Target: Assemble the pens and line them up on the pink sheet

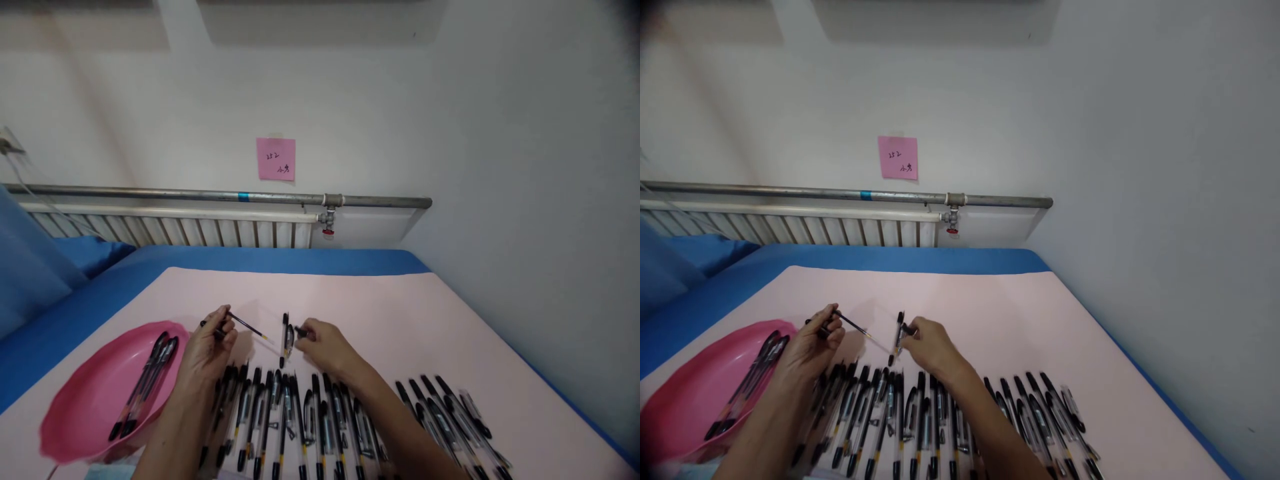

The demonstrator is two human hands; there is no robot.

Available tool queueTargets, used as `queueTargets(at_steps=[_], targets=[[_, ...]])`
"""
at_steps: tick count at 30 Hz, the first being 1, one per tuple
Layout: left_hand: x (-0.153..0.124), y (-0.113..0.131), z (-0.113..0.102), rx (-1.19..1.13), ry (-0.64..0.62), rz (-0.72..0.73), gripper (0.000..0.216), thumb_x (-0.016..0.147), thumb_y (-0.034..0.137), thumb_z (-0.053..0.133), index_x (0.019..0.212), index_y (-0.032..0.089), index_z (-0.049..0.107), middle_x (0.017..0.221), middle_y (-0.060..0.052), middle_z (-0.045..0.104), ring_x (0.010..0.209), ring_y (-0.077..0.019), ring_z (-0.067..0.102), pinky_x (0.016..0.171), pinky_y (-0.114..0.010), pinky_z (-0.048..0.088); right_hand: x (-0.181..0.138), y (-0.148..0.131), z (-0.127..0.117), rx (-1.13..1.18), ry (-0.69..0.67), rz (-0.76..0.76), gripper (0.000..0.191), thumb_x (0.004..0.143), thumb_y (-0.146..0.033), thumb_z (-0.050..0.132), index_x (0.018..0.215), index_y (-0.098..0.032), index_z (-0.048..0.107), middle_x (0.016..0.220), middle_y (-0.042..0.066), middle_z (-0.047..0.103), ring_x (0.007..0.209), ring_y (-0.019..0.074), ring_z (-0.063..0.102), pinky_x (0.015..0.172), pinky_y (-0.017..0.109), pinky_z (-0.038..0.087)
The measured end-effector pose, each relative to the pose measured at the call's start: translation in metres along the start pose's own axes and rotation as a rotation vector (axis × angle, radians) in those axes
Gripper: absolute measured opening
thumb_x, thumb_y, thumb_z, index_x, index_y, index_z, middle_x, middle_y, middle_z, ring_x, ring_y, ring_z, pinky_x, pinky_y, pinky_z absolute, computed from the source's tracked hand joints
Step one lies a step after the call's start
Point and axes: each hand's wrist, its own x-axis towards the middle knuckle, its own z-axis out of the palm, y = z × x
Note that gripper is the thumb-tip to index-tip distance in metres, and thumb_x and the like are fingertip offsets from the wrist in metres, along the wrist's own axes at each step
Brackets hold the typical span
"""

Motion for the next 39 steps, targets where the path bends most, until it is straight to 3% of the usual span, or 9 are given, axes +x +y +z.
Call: queueTargets(at_steps=[2,5,11,17,21,27,31,34,39], targets=[[-0.004,-0.003,0.003,0.02,-0.022,-0.024,0.005,0.065,0.008,0.065,0.07,0.008,0.062,0.058,0.0,0.05,0.042,-0.003,0.04,0.031,-0.012,0.027,0.003,0.001,-0.004,-0.007,0.091,-0.006,0.007,0.071,-0.022,0.052,0.066,-0.017,0.052,0.057,-0.003,0.048,0.049,0.0079,0.042,0.046,0.02,0.029],[-0.011,-0.011,0.01,0.086,-0.063,-0.087,0.007,0.064,0.01,0.067,0.068,0.008,0.061,0.059,0.0,0.051,0.043,-0.0034,0.041,0.032,-0.013,0.028,0.005,0.001,-0.006,0.005,0.12,-0.015,0.019,0.078,-0.029,0.043,0.067,-0.017,0.052,0.056,-0.002,0.048,0.047,0.0088,0.043,0.047,0.021,0.032],[-0.014,-0.018,0.011,0.147,-0.05,-0.096,0.007,0.063,0.011,0.067,0.068,0.007,0.062,0.057,0.001,0.05,0.044,-0.0037,0.042,0.032,-0.013,0.029,0.016,0.017,-0.01,-0.042,0.246,-0.06,0.019,0.072,-0.029,0.054,0.058,-0.017,0.052,0.064,-0.001,0.048,0.064,0.0108,0.046,0.058,0.021,0.034],[-0.014,-0.022,0.009,0.152,-0.05,-0.114,0.007,0.063,0.01,0.067,0.067,0.007,0.062,0.058,0.001,0.05,0.044,-0.0037,0.042,0.032,-0.014,0.029,0.034,0.034,-0.001,0.028,0.22,0.049,0.021,0.079,-0.032,0.043,0.067,-0.016,0.05,0.053,-0.003,0.048,0.047,0.0083,0.047,0.043,0.018,0.034],[-0.013,-0.026,0.008,0.168,-0.072,-0.122,0.008,0.063,0.012,0.067,0.067,0.007,0.063,0.06,0.001,0.05,0.045,-0.0035,0.042,0.033,-0.014,0.03,0.04,0.037,0.009,0.047,0.187,0.11,0.016,0.078,-0.028,0.046,0.073,-0.015,0.053,0.052,-0.002,0.051,0.042,0.0077,0.048,0.036,0.016,0.032],[-0.011,-0.028,0.006,0.201,-0.077,-0.138,0.01,0.062,0.014,0.069,0.067,0.008,0.063,0.059,0.001,0.05,0.045,-0.0036,0.042,0.033,-0.014,0.03,0.041,0.041,0.012,0.073,0.15,0.157,0.022,0.077,-0.027,0.048,0.095,-0.016,0.055,0.069,0.002,0.059,0.047,0.0094,0.055,0.033,0.015,0.032],[-0.012,-0.027,0.006,0.207,-0.083,-0.135,0.013,0.06,0.016,0.072,0.065,0.008,0.062,0.06,0.001,0.051,0.045,-0.0035,0.042,0.033,-0.014,0.029,0.034,0.033,0.007,0.093,0.135,0.152,0.02,0.076,-0.024,0.048,0.092,-0.015,0.056,0.071,0.002,0.059,0.045,0.0076,0.052,0.033,0.015,0.032],[-0.015,-0.029,0.008,0.279,-0.105,-0.142,0.017,0.058,0.018,0.073,0.067,0.008,0.062,0.059,0.002,0.051,0.045,-0.0035,0.043,0.034,-0.014,0.028,0.023,0.018,0.003,0.124,0.074,0.104,0.017,0.077,-0.026,0.048,0.084,-0.015,0.058,0.071,0.002,0.06,0.047,0.0064,0.052,0.035,0.014,0.032],[-0.025,-0.038,0.016,0.402,-0.167,-0.137,0.02,0.06,0.024,0.073,0.068,0.01,0.061,0.05,0.004,0.049,0.043,-0.0035,0.042,0.035,-0.014,0.027,0.002,-0.006,0.007,0.206,-0.246,0.03,0.01,0.07,-0.021,0.056,0.075,-0.016,0.061,0.055,-0.003,0.055,0.043,0.0052,0.047,0.037,0.014,0.031]])
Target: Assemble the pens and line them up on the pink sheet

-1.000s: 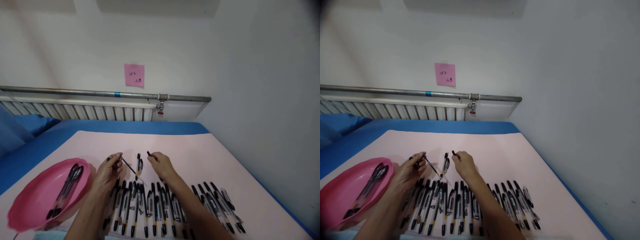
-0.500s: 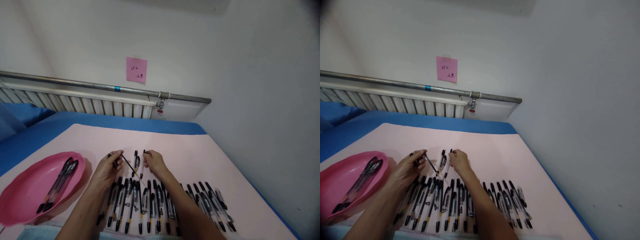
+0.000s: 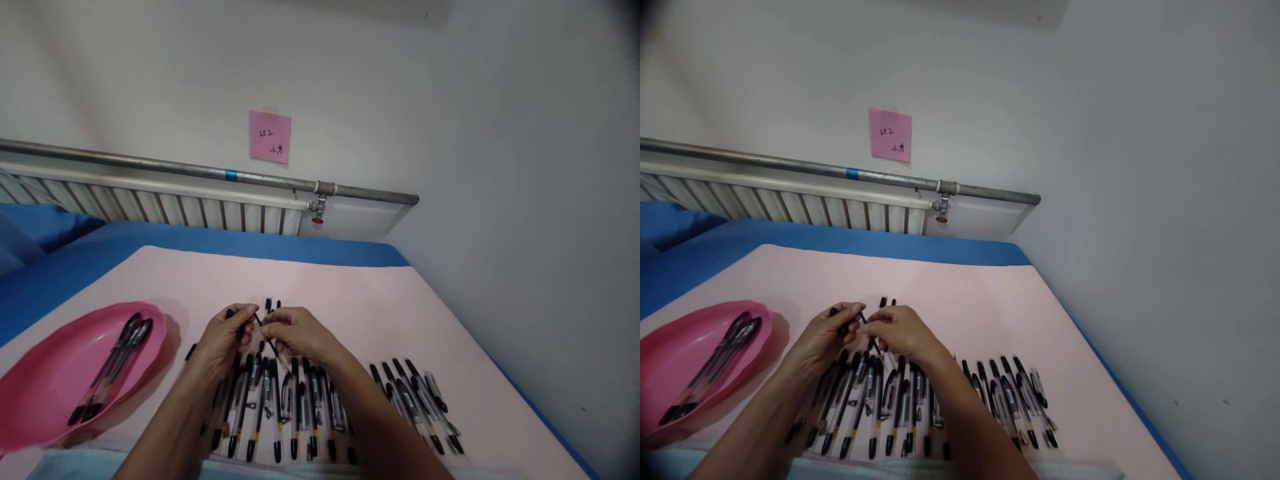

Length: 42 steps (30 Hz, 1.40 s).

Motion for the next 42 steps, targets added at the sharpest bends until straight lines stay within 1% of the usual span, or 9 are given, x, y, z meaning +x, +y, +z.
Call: queueTargets(at_steps=[3,8,12,18,23,26,30,38,42], targets=[[-0.003,-0.003,0.006,0.021,-0.025,-0.001,0.021,0.062,0.026,0.072,0.071,0.011,0.061,0.05,0.003,0.05,0.041,-0.0031,0.041,0.037,-0.014,0.029,-0.002,-0.003,0.003,-0.033,-0.025,0.008,0.006,0.067,-0.014,0.056,0.072,-0.016,0.06,0.047,-0.006,0.048,0.041,0.0048,0.046,0.039,0.013,0.034],[0.0,-0.002,0.006,-0.045,0.036,-0.013,0.025,0.057,0.022,0.074,0.073,0.011,0.06,0.057,0.002,0.054,0.045,-0.0037,0.045,0.036,-0.013,0.03,0.01,0.01,-0.009,-0.141,0.246,0.1,0.012,0.069,-0.012,0.054,0.08,-0.014,0.058,0.051,-0.005,0.052,0.041,0.0055,0.048,0.039,0.014,0.036],[0.0,-0.003,0.005,0.024,0.007,-0.041,0.02,0.061,0.022,0.072,0.064,0.012,0.055,0.055,0.001,0.056,0.042,-0.0037,0.045,0.034,-0.013,0.03,0.023,0.028,-0.016,-0.202,0.333,0.172,0.026,0.073,-0.016,0.051,0.098,-0.014,0.054,0.046,-0.004,0.052,0.034,0.0085,0.047,0.032,0.016,0.032],[-0.004,-0.006,0.009,0.027,0.035,-0.19,0.006,0.068,0.012,0.064,0.072,0.011,0.06,0.067,-0.007,0.065,0.059,-0.0121,0.062,0.049,-0.019,0.049,0.029,0.042,-0.017,-0.265,0.358,0.155,0.033,0.075,-0.02,0.048,0.108,-0.014,0.052,0.056,-0.001,0.058,0.033,0.008,0.046,0.032,0.017,0.034],[-0.004,-0.003,0.009,-0.07,-0.026,-0.238,0.004,0.072,0.012,0.06,0.074,0.008,0.063,0.08,-0.014,0.067,0.076,-0.019,0.065,0.067,-0.028,0.054,0.017,0.026,-0.016,-0.295,0.364,0.016,0.02,0.078,-0.019,0.046,0.093,-0.017,0.059,0.074,0.001,0.061,0.052,0.0086,0.055,0.047,0.018,0.041],[-0.005,-0.002,0.008,-0.131,-0.067,-0.263,0.006,0.073,0.012,0.06,0.075,0.008,0.064,0.081,-0.013,0.067,0.077,-0.0193,0.064,0.072,-0.032,0.053,0.006,0.011,-0.008,-0.373,0.291,-0.183,0.015,0.076,-0.015,0.049,0.083,-0.02,0.062,0.079,0.0,0.062,0.07,0.0098,0.057,0.064,0.02,0.043],[-0.008,-0.001,0.009,-0.152,-0.068,-0.262,0.008,0.074,0.013,0.06,0.077,0.01,0.066,0.075,-0.008,0.067,0.066,-0.0128,0.061,0.061,-0.024,0.052,-0.004,0.005,0.007,-0.698,0.206,-0.473,0.019,0.077,-0.013,0.049,0.089,-0.021,0.061,0.082,0.0,0.059,0.078,0.0117,0.053,0.07,0.022,0.039],[-0.012,-0.001,0.009,-0.076,-0.167,-0.265,0.01,0.068,0.022,0.066,0.07,0.012,0.064,0.063,-0.002,0.061,0.058,-0.01,0.056,0.056,-0.022,0.048,-0.004,0.011,0.015,-1.025,0.244,-0.477,0.016,0.082,-0.017,0.042,0.09,-0.016,0.056,0.088,0.006,0.058,0.078,0.0149,0.051,0.068,0.024,0.036],[-0.01,0.003,0.006,0.015,-0.127,-0.285,0.016,0.068,0.023,0.066,0.078,0.012,0.063,0.069,-0.006,0.062,0.056,-0.0127,0.058,0.048,-0.024,0.047,-0.002,0.013,0.0,-0.986,0.268,-0.269,0.017,0.082,-0.022,0.043,0.083,-0.016,0.059,0.083,0.006,0.06,0.074,0.0147,0.052,0.063,0.024,0.033]])
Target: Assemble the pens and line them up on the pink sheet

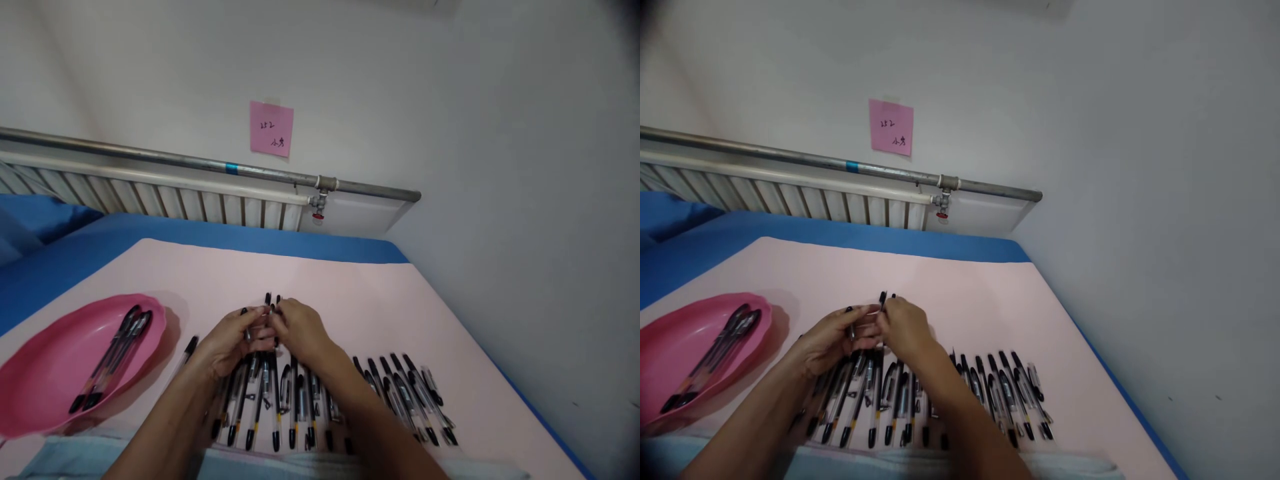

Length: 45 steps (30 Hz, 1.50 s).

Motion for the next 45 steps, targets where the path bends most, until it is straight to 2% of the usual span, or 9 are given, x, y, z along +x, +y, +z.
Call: queueTargets(at_steps=[4,11,15,18,21,27,32,39,45], targets=[[0.003,0.004,-0.005,0.008,0.076,0.065,0.02,0.067,0.024,0.067,0.081,0.011,0.061,0.058,0.0,0.054,0.039,-0.0048,0.043,0.033,-0.016,0.028,0.001,0.019,0.002,0.017,-0.092,0.138,0.017,0.075,-0.02,0.048,0.065,-0.015,0.061,0.064,0.005,0.06,0.058,0.0132,0.049,0.051,0.023,0.028],[0.004,0.003,-0.005,-0.086,0.043,0.022,0.01,0.072,0.018,0.06,0.076,0.009,0.062,0.061,-0.003,0.057,0.047,-0.0067,0.05,0.042,-0.017,0.04,0.001,0.022,0.0,0.13,-0.116,0.17,0.022,0.075,-0.024,0.05,0.057,-0.014,0.059,0.054,0.003,0.057,0.051,0.0108,0.046,0.049,0.022,0.027],[0.004,0.001,0.0,-0.117,0.047,-0.001,0.014,0.077,0.018,0.054,0.078,0.008,0.064,0.075,-0.012,0.065,0.067,-0.0154,0.061,0.061,-0.026,0.05,0.003,0.016,-0.013,0.225,-0.044,0.189,0.022,0.081,-0.022,0.043,0.069,-0.015,0.061,0.064,0.003,0.061,0.059,0.0108,0.051,0.054,0.02,0.034],[0.001,-0.004,0.01,-0.182,0.029,0.064,0.016,0.079,0.021,0.053,0.08,0.01,0.065,0.084,-0.011,0.066,0.079,-0.0165,0.061,0.071,-0.027,0.049,-0.001,0.001,-0.015,0.419,-0.066,0.115,0.018,0.081,-0.024,0.045,0.083,-0.018,0.062,0.075,0.0,0.064,0.066,0.0096,0.055,0.059,0.018,0.038],[-0.003,-0.009,0.02,-0.221,-0.004,0.142,0.016,0.076,0.026,0.058,0.083,0.014,0.066,0.088,-0.007,0.066,0.084,-0.0159,0.06,0.075,-0.025,0.047,-0.007,-0.016,-0.009,0.666,-0.095,0.032,0.017,0.075,-0.024,0.052,0.089,-0.02,0.06,0.079,-0.002,0.063,0.068,0.0102,0.056,0.059,0.018,0.041],[-0.003,-0.011,0.024,-0.141,-0.041,0.138,0.03,0.072,0.036,0.061,0.094,0.015,0.064,0.096,-0.009,0.065,0.089,-0.0195,0.059,0.073,-0.027,0.046,-0.003,-0.012,0.004,0.651,-0.032,0.146,0.018,0.071,-0.02,0.052,0.087,-0.021,0.06,0.07,-0.003,0.06,0.06,0.0099,0.054,0.053,0.019,0.04],[-0.002,0.004,0.003,0.136,0.196,0.363,0.041,0.066,0.034,0.067,0.101,0.015,0.06,0.102,-0.012,0.063,0.088,-0.0196,0.06,0.076,-0.03,0.045,0.011,0.022,0.012,0.512,0.039,0.406,0.021,0.071,-0.023,0.055,0.091,-0.018,0.061,0.065,0.0,0.062,0.058,0.0115,0.055,0.053,0.02,0.039],[0.001,0.015,-0.018,0.304,0.355,0.395,0.033,0.065,0.031,0.064,0.092,0.014,0.061,0.086,-0.008,0.064,0.074,-0.0183,0.06,0.065,-0.031,0.047,0.016,0.041,0.029,0.424,0.055,0.455,0.026,0.073,-0.027,0.055,0.097,-0.017,0.06,0.073,0.003,0.064,0.061,0.0117,0.057,0.055,0.021,0.039],[-0.003,0.024,-0.029,0.505,0.47,0.493,0.023,0.066,0.029,0.059,0.085,0.016,0.062,0.078,-0.006,0.064,0.064,-0.017,0.059,0.055,-0.028,0.045,0.015,0.039,0.027,0.387,0.055,0.429,0.021,0.075,-0.023,0.05,0.092,-0.017,0.062,0.074,0.003,0.065,0.062,0.0119,0.057,0.057,0.021,0.039]])
